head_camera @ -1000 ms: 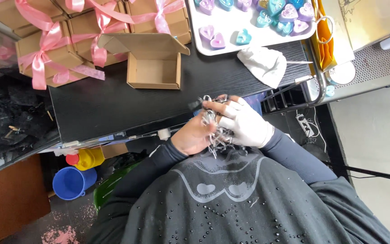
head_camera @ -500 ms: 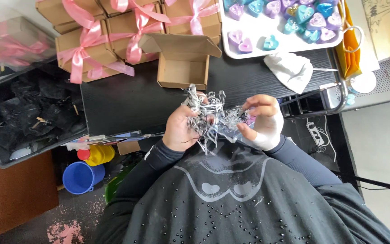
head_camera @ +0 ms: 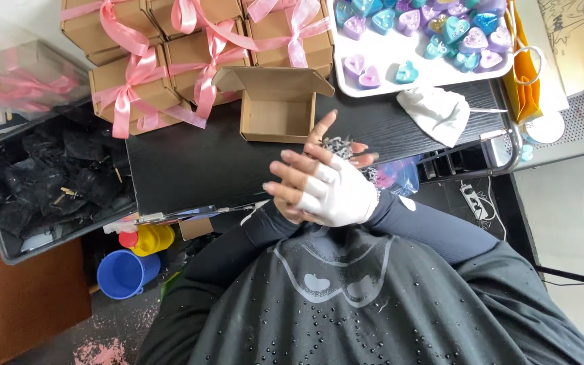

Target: The person cleans heart-shaped candles with a cloth, places them into a small box filled with shredded paper, closes the box, and ties a pink ribbon around it.

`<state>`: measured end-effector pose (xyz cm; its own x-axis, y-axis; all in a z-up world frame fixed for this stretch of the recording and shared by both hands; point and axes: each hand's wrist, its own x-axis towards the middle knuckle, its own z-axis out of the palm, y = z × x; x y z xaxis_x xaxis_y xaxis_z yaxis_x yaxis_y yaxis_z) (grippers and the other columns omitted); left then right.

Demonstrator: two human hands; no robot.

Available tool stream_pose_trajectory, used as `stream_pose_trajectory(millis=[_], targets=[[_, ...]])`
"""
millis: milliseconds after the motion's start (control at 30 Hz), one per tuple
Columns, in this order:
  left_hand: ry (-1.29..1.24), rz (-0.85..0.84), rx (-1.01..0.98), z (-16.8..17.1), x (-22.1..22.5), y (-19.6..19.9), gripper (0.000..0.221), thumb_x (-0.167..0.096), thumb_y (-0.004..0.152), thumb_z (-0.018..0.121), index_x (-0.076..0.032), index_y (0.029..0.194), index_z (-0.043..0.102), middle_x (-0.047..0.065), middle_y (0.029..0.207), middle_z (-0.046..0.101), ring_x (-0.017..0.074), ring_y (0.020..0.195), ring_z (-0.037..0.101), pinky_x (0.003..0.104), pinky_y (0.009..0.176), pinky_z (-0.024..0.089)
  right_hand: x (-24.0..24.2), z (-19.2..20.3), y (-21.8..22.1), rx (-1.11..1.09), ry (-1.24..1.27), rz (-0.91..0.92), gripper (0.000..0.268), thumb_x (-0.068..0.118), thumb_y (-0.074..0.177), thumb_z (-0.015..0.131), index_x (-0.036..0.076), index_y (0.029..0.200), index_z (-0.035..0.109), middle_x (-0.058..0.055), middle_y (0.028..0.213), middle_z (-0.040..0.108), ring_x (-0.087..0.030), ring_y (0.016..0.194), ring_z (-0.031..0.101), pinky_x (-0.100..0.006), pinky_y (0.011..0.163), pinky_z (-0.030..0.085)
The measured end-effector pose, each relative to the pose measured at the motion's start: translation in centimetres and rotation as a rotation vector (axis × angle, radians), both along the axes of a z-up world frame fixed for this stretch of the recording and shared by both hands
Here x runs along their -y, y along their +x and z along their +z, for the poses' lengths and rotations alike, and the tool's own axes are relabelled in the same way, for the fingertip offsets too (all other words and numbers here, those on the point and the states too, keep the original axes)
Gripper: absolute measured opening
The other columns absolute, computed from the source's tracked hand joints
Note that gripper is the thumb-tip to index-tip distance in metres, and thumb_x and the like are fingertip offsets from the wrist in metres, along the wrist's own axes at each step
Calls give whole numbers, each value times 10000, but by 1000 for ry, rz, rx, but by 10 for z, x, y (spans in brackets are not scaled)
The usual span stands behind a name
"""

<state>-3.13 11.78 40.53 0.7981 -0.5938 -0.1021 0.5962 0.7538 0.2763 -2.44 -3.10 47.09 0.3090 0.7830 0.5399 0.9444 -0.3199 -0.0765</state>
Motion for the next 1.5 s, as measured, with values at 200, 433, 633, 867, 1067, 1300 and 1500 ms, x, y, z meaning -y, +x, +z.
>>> stream_pose_trajectory(millis=[200,433,633,867,1067,1300,1500], targets=[[-280,36,14,13,-9,2,530,-424,1192,396,-56,1572,419,125,1536,522,236,1390,555,379,1168,438,12,17,21,-38,20,-370,581,179,917,701,121,1477,559,-133,1535,542,-332,1474,476,-580,1225,323],[-137,193,333,42,-7,22,659,-525,1130,362,-139,1660,288,178,1620,454,300,1452,501,413,1190,448,12,-59,-1,-40,72,117,560,375,1021,663,163,1516,512,-133,1618,393,-363,1550,266,-573,1282,157],[-203,-31,247,34,0,14,590,-436,1141,408,-62,1592,334,175,1531,494,305,1422,519,406,1245,390,2,-28,1,-62,32,11,586,363,986,619,118,1516,555,-163,1605,414,-351,1515,306,-574,1233,161],[-112,81,36,11,-26,-4,466,-187,1202,406,73,1586,358,116,1465,509,177,1314,548,320,1162,418,27,3,9,113,-23,-260,576,139,856,741,174,1420,630,-99,1484,589,-293,1365,582,-469,1176,432],[161,-2,225,45,-34,-8,600,-347,1132,391,-88,1652,243,124,1501,479,182,1281,569,364,1097,469,39,8,11,-130,85,-92,597,94,713,829,104,1276,628,-126,1345,615,-336,1209,633,-508,1052,505],[452,170,228,34,-49,0,563,-256,1074,485,-96,1578,292,125,1477,500,269,1215,617,410,972,532,59,-25,4,-589,440,-414,536,3,813,866,82,1265,587,-116,1219,682,-267,1075,726,-372,930,583],[305,249,95,23,-34,0,450,-276,1104,516,-64,1493,439,146,1388,550,291,1234,608,468,1019,542,47,-30,-5,-1107,1051,-146,448,165,849,849,107,1222,607,-134,1188,648,-230,1068,665,-339,961,568]])
